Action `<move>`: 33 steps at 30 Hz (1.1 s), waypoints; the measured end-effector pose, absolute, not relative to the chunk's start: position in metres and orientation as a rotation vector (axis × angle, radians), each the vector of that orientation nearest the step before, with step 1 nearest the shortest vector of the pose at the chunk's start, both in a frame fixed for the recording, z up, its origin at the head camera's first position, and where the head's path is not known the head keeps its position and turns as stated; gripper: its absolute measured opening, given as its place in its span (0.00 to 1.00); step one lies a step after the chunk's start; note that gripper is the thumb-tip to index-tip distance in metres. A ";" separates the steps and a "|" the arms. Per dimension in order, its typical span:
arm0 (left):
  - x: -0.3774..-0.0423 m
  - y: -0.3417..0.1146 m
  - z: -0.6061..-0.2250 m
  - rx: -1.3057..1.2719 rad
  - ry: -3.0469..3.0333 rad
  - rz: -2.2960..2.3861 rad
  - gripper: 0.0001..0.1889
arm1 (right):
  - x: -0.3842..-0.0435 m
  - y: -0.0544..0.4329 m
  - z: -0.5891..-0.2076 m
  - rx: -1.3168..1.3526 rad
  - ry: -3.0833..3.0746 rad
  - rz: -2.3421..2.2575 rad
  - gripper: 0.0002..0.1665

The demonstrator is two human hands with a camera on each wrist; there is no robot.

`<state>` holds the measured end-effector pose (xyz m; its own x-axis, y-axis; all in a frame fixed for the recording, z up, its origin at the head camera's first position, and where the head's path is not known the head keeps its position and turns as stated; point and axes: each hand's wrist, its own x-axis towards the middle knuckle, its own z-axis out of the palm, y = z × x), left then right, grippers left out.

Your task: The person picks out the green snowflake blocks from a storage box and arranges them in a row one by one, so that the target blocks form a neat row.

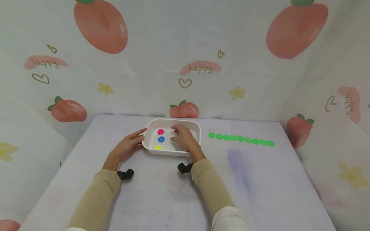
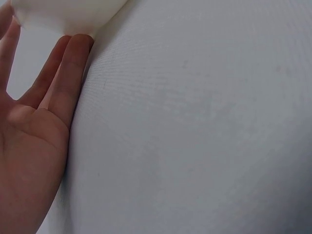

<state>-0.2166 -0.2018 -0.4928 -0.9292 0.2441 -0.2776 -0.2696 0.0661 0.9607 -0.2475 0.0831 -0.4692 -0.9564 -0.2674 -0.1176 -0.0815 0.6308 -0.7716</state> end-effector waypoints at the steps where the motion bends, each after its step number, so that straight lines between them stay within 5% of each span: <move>1: -0.217 -0.202 -0.492 -0.020 1.990 1.919 0.30 | -0.248 0.082 -0.469 -0.266 2.629 -1.234 0.33; 33: -0.216 -0.202 -0.490 -0.007 1.973 1.934 0.31 | -0.243 0.080 -0.469 -0.324 2.696 -0.967 0.21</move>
